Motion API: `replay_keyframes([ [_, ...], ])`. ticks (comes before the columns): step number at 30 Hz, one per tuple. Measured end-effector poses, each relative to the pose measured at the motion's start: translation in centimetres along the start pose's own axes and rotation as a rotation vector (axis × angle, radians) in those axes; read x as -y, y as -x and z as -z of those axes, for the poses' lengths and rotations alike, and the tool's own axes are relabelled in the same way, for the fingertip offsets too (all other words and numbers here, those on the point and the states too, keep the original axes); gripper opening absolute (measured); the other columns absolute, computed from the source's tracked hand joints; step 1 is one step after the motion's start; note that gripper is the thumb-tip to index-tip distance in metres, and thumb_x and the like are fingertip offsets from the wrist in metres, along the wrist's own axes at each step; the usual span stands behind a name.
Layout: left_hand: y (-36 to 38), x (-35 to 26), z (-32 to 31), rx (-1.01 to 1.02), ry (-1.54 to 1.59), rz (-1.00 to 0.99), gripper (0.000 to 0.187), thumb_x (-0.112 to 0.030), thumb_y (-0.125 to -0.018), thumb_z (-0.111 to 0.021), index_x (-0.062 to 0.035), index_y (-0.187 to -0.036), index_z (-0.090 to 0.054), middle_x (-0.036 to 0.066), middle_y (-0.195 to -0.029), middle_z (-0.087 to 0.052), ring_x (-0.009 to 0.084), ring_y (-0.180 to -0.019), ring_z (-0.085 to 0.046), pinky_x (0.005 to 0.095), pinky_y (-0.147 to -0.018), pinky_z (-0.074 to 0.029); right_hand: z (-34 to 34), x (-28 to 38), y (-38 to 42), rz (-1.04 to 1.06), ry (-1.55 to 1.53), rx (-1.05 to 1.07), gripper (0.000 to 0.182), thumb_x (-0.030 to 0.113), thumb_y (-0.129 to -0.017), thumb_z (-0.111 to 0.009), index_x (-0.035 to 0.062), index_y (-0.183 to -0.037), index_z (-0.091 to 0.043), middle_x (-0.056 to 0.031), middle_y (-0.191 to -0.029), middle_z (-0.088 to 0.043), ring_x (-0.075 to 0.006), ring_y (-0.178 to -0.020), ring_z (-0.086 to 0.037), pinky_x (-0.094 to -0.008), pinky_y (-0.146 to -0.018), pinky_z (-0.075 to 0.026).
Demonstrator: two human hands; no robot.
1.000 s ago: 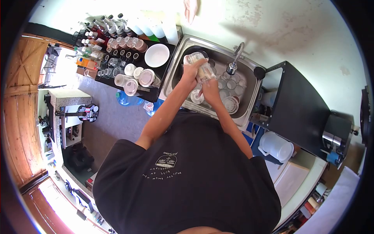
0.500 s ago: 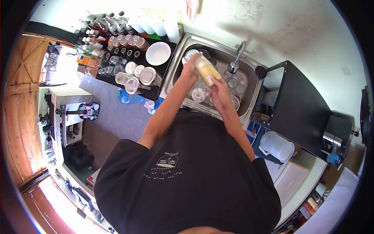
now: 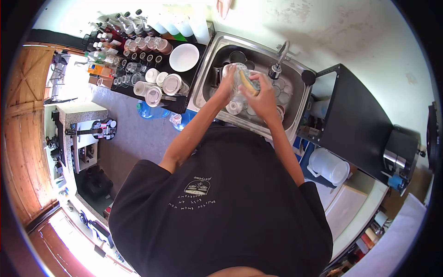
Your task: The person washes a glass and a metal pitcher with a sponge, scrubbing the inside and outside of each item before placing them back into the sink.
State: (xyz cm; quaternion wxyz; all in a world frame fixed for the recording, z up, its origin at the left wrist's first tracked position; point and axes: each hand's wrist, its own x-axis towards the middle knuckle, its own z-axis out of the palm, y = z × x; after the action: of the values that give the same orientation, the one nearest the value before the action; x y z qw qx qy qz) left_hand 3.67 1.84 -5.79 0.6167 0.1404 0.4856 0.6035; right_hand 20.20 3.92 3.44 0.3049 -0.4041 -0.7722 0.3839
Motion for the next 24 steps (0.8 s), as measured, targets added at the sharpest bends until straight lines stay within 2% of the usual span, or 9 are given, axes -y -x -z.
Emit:
replay_keyframes([
  [3,1.7,-1.2,-1.1,-0.007,-0.010,0.010,0.046,-0.049,-0.112,-0.046,-0.0160,-0.144,-0.041,0.010,-0.127,-0.059,0.0209,-0.115,-0.065,0.0369,-0.093,-0.059,-0.7,-2.3,-1.4,-0.020,-0.153,-0.060,0.025,0.014,-0.085,-0.081,0.0018,-0.097,-0.063,-0.0165,-0.138,-0.068,-0.0351,-0.118,-0.067,-0.0421,-0.105,-0.049],
  [9,1.3,-1.0,0.6,0.091,-0.060,0.112,0.051,-0.054,-0.112,-0.042,-0.0149,-0.145,-0.048,0.009,-0.122,-0.064,0.0178,-0.108,-0.068,0.0357,-0.090,-0.059,0.3,1.0,0.4,0.240,0.037,0.090,0.023,0.010,-0.085,-0.078,0.0060,-0.107,-0.073,-0.0143,-0.133,-0.072,-0.0346,-0.121,-0.066,-0.0421,-0.106,-0.049],
  [11,2.4,-1.2,-0.6,0.079,-0.114,0.088,0.055,-0.057,-0.112,-0.039,-0.0138,-0.143,-0.052,0.008,-0.120,-0.066,0.0171,-0.106,-0.069,0.0356,-0.090,-0.059,-0.6,-2.3,-1.2,0.170,-0.024,-0.023,0.022,0.011,-0.084,-0.078,0.0102,-0.106,-0.078,-0.0126,-0.130,-0.073,-0.0343,-0.119,-0.067,-0.0438,-0.105,-0.051],
  [14,2.8,-0.9,-0.9,0.072,-0.112,0.173,0.067,-0.059,-0.113,-0.033,-0.0100,-0.157,-0.045,0.011,-0.141,-0.062,0.0185,-0.119,-0.067,0.0354,-0.099,-0.056,-0.5,-2.7,-1.9,0.151,-0.042,-0.029,0.020,0.016,-0.083,-0.081,0.0121,-0.103,-0.083,-0.0112,-0.125,-0.076,-0.0331,-0.116,-0.068,-0.0438,-0.103,-0.052],
  [16,1.8,-0.4,0.9,0.177,-0.058,0.256,0.068,-0.060,-0.113,-0.032,-0.0099,-0.156,-0.046,0.011,-0.137,-0.063,0.0188,-0.118,-0.067,0.0357,-0.099,-0.056,0.8,0.7,-0.3,0.268,0.066,0.087,0.019,0.018,-0.083,-0.082,0.0096,-0.100,-0.083,-0.0117,-0.125,-0.076,-0.0322,-0.115,-0.069,-0.0428,-0.103,-0.052],
  [19,1.9,-0.2,0.4,0.157,-0.167,0.200,0.067,-0.064,-0.111,-0.032,-0.0105,-0.146,-0.054,0.010,-0.124,-0.067,0.0182,-0.110,-0.068,0.0353,-0.093,-0.057,0.8,0.3,0.8,0.203,0.013,0.149,0.017,0.020,-0.083,-0.084,0.0080,-0.095,-0.083,-0.0143,-0.124,-0.076,-0.0321,-0.112,-0.071,-0.0410,-0.100,-0.053],
  [20,2.3,-0.3,0.0,0.117,-0.234,0.154,0.068,-0.065,-0.111,-0.032,-0.0108,-0.142,-0.057,0.009,-0.118,-0.068,0.0178,-0.106,-0.068,0.0350,-0.090,-0.057,0.5,-0.8,0.6,0.164,-0.021,0.065,0.017,0.021,-0.082,-0.084,0.0080,-0.093,-0.083,-0.0139,-0.122,-0.077,-0.0319,-0.110,-0.071,-0.0408,-0.100,-0.053],
  [23,2.9,0.4,-0.5,0.131,-0.233,0.231,0.073,-0.069,-0.109,-0.033,-0.0093,-0.146,-0.054,0.010,-0.122,-0.067,0.0190,-0.106,-0.067,0.0359,-0.092,-0.056,-0.2,-4.2,-0.8,0.036,-0.111,-0.136,0.014,0.019,-0.081,-0.085,0.0066,-0.088,-0.082,-0.0124,-0.116,-0.078,-0.0302,-0.102,-0.072,-0.0403,-0.095,-0.055],
  [24,3.2,0.3,-1.0,0.128,-0.223,0.258,0.075,-0.070,-0.108,-0.033,-0.0089,-0.147,-0.054,0.010,-0.124,-0.067,0.0195,-0.107,-0.067,0.0360,-0.093,-0.056,0.0,-3.8,-0.3,0.082,-0.060,-0.067,0.014,0.018,-0.081,-0.085,0.0058,-0.088,-0.081,-0.0130,-0.116,-0.078,-0.0298,-0.102,-0.072,-0.0400,-0.095,-0.055],
])
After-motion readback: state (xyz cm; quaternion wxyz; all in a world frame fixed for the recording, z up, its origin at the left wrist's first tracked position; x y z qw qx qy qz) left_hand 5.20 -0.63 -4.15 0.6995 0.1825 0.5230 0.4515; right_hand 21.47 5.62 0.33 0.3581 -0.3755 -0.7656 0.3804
